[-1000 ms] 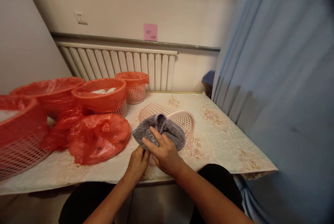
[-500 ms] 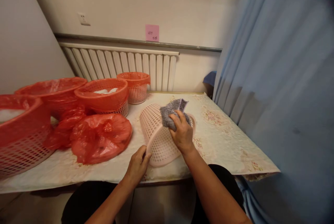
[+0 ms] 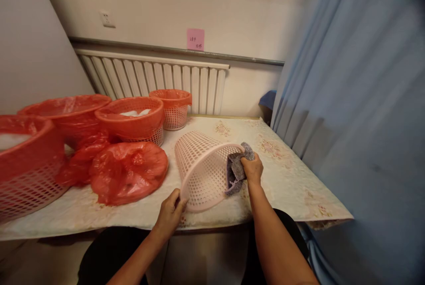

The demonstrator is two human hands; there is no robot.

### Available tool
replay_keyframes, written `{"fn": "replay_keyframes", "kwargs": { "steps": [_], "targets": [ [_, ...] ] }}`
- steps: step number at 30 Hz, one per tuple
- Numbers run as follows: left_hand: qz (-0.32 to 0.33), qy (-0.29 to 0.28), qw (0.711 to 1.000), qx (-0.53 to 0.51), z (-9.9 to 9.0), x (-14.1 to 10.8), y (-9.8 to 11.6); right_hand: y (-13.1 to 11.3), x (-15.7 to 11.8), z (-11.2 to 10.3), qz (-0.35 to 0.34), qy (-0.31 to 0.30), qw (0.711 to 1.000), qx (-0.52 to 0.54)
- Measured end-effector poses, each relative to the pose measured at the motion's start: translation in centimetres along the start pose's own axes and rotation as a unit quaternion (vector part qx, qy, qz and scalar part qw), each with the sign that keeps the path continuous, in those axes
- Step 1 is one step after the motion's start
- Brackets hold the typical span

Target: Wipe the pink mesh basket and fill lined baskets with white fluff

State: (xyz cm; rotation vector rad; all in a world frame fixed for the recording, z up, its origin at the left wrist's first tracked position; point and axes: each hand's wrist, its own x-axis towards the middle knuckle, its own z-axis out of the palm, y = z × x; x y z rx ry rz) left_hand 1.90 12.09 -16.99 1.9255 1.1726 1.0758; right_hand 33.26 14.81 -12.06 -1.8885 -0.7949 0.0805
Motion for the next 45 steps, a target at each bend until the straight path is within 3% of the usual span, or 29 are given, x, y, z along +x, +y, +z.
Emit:
{"fn": "replay_keyframes", "kwargs": {
  "steps": [5, 8, 12, 16, 21, 26, 32, 39, 45],
  "targets": [
    [-0.031, 0.021, 0.999, -0.008, -0.4, -0.6, -1.3, 0.0, -0.5, 0.3, -0.027, 0.018, 0.999, 0.018],
    [-0.059, 0.022, 0.998, 0.008, -1.0, -0.6, -2.2, -1.0, -1.2, 0.2, -0.145, 0.089, 0.985, 0.028],
    [-0.059, 0.065, 0.996, 0.002, -2.0, 0.2, -1.5, -2.9, -2.2, -0.6, -0.344, 0.140, 0.928, 0.035],
    [0.063, 0.112, 0.988, 0.084, -3.0, 2.2, 1.2, -5.1, -3.9, -1.9, -0.467, 0.135, 0.873, 0.045],
    [0.247, 0.128, 0.944, 0.175, -3.9, 4.9, 4.8, -7.0, -5.8, -2.6, -0.534, 0.113, 0.837, 0.048],
    [0.318, 0.036, 0.935, 0.154, -4.0, 6.7, 5.5, -7.1, -5.7, -2.4, -0.534, 0.085, 0.840, 0.039],
    [0.303, 0.038, 0.943, 0.129, -4.0, 7.8, 4.2, -6.3, -4.8, -1.5, -0.496, 0.051, 0.866, 0.031],
    [0.289, 0.053, 0.947, 0.129, -3.9, 8.6, 4.0, -3.0, -3.6, 0.2, -0.299, 0.078, 0.950, 0.037],
    [0.258, 0.060, 0.957, 0.118, -3.9, 8.6, 4.1, -0.8, -4.7, 2.1, -0.143, 0.149, 0.975, 0.080]
  ]
}}
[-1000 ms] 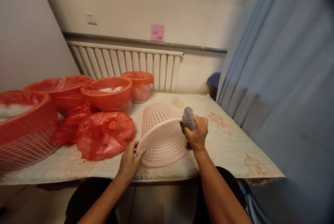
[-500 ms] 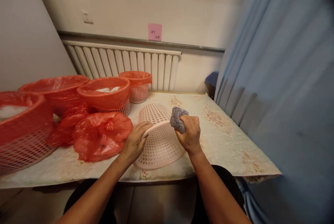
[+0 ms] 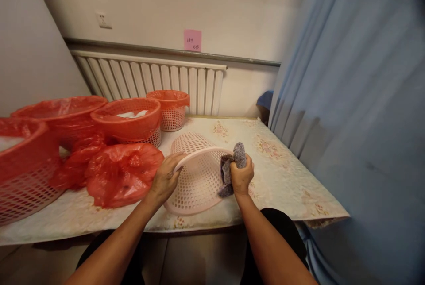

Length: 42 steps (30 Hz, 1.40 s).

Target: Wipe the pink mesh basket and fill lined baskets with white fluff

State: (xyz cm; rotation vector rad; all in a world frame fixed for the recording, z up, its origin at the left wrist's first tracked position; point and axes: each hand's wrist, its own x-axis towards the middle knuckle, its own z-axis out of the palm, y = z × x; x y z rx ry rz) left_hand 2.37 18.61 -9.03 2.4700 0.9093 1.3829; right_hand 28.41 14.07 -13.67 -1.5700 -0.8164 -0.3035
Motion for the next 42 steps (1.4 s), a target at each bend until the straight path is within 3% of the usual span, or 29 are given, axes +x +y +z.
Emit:
{"fn": "replay_keyframes", "kwargs": {
  "steps": [4, 15, 22, 24, 27, 32, 36, 40, 42],
  "targets": [
    [-0.017, 0.022, 1.000, -0.013, 0.0, -0.4, 0.0, 0.6, -0.6, 0.8, 0.058, 0.019, 0.998, 0.011],
    [-0.109, 0.120, 0.986, -0.043, 1.9, -1.9, 0.6, 2.0, 1.9, 0.8, 0.178, -0.048, 0.981, 0.054],
    [-0.140, 0.140, 0.980, -0.035, 4.8, -6.0, 1.6, 2.9, 2.9, 1.0, 0.171, -0.057, 0.982, 0.050],
    [-0.158, 0.136, 0.977, -0.039, 5.0, -7.5, 1.5, 2.4, 3.0, 0.8, 0.135, -0.053, 0.988, 0.052],
    [-0.184, 0.115, 0.975, -0.044, 4.7, -8.8, 0.6, 1.3, 2.9, 0.1, 0.027, -0.029, 0.998, 0.038],
    [-0.212, 0.081, 0.974, -0.020, 3.3, -8.0, -0.4, -0.9, 2.6, -1.6, -0.181, -0.006, 0.983, 0.022],
    [-0.143, 0.091, 0.985, 0.026, 1.5, -5.1, 0.5, -3.1, 2.6, -3.0, -0.311, -0.009, 0.950, 0.034],
    [-0.023, 0.023, 0.999, 0.041, -0.1, -2.2, 2.9, -5.5, 2.3, -4.0, -0.393, -0.040, 0.917, 0.051],
    [0.007, -0.007, 0.999, 0.032, -0.3, -1.5, 4.2, -6.3, 1.9, -4.3, -0.416, -0.069, 0.905, 0.049]
  ]
}}
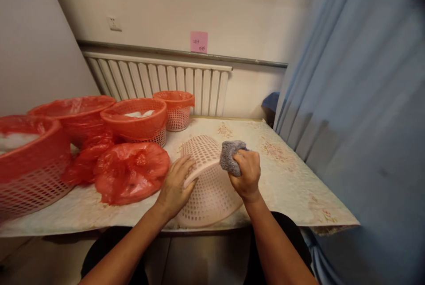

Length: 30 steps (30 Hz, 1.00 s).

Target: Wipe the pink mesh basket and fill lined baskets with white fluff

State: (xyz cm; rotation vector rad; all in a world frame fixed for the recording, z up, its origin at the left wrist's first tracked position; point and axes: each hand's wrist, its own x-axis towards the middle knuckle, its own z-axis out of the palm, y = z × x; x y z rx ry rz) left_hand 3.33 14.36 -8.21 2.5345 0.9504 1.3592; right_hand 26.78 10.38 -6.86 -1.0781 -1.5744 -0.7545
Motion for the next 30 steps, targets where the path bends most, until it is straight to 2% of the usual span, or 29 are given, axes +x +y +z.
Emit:
{"fn": "replay_keyframes", "kwargs": {
  "steps": [4, 11, 17, 19, 21, 24, 26, 28, 30],
  "targets": [
    [-0.009, -0.027, 1.000, -0.007, 0.7, 0.0, 1.1, -1.0, 0.1, -0.1, -0.020, -0.037, 0.999, 0.019],
    [0.012, -0.047, 0.999, -0.025, 1.1, -0.7, 0.2, -0.3, -0.2, -0.1, -0.016, -0.055, 0.998, 0.028],
    [-0.004, -0.030, 0.999, -0.030, 0.7, -1.0, 0.2, 1.2, -1.1, -0.1, 0.002, -0.004, 1.000, 0.024],
    [-0.011, -0.012, 0.999, -0.031, 1.0, -1.3, -0.1, 2.3, -1.8, 0.2, 0.052, 0.005, 0.998, 0.018],
    [-0.023, 0.021, 0.999, -0.032, 1.4, -1.6, -0.8, 3.7, -2.7, 0.8, 0.157, 0.001, 0.987, 0.015],
    [-0.045, 0.079, 0.995, -0.031, 2.2, -2.2, -1.9, 5.8, -3.8, 1.9, 0.362, -0.019, 0.930, 0.058],
    [-0.052, 0.102, 0.993, -0.030, 2.7, -2.8, -2.4, 6.8, -4.3, 2.4, 0.448, -0.027, 0.888, 0.103],
    [-0.056, 0.114, 0.991, -0.031, 3.0, -3.3, -2.5, 7.1, -4.4, 2.6, 0.465, -0.025, 0.876, 0.121],
    [-0.064, 0.120, 0.990, -0.032, 3.1, -4.0, -2.4, 6.9, -4.3, 2.6, 0.435, -0.018, 0.894, 0.109]
  ]
}}
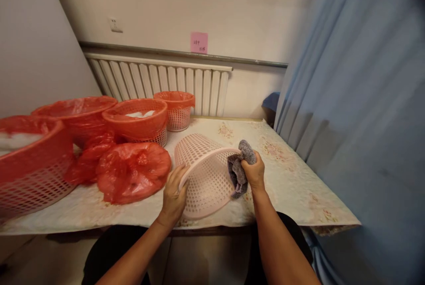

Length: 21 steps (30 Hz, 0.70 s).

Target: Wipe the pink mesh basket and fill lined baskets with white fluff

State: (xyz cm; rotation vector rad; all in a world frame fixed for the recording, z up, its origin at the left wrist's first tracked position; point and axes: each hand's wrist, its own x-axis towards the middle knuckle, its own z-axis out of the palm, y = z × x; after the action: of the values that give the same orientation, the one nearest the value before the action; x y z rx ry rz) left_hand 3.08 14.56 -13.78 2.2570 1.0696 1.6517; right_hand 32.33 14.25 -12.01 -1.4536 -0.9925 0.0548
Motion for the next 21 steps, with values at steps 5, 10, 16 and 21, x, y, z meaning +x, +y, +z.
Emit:
{"fn": "replay_keyframes", "kwargs": {
  "steps": [5, 10, 16, 21],
  "targets": [
    [-0.042, -0.021, 0.999, 0.001, -0.9, -0.8, 0.4, -2.3, -0.9, -0.3, -0.168, 0.040, 0.983, -0.056],
    [-0.016, -0.053, 0.998, 0.024, -2.1, 1.1, 0.9, -5.9, -2.6, -0.6, -0.390, 0.038, 0.917, -0.073],
    [0.049, -0.182, 0.981, 0.034, -3.6, 4.5, 2.2, -8.4, -4.4, -0.6, -0.452, -0.007, 0.889, -0.076],
    [0.048, -0.211, 0.976, 0.015, -3.5, 5.6, 1.9, -7.6, -3.5, 0.1, -0.415, -0.052, 0.906, -0.067]
  ]
}}
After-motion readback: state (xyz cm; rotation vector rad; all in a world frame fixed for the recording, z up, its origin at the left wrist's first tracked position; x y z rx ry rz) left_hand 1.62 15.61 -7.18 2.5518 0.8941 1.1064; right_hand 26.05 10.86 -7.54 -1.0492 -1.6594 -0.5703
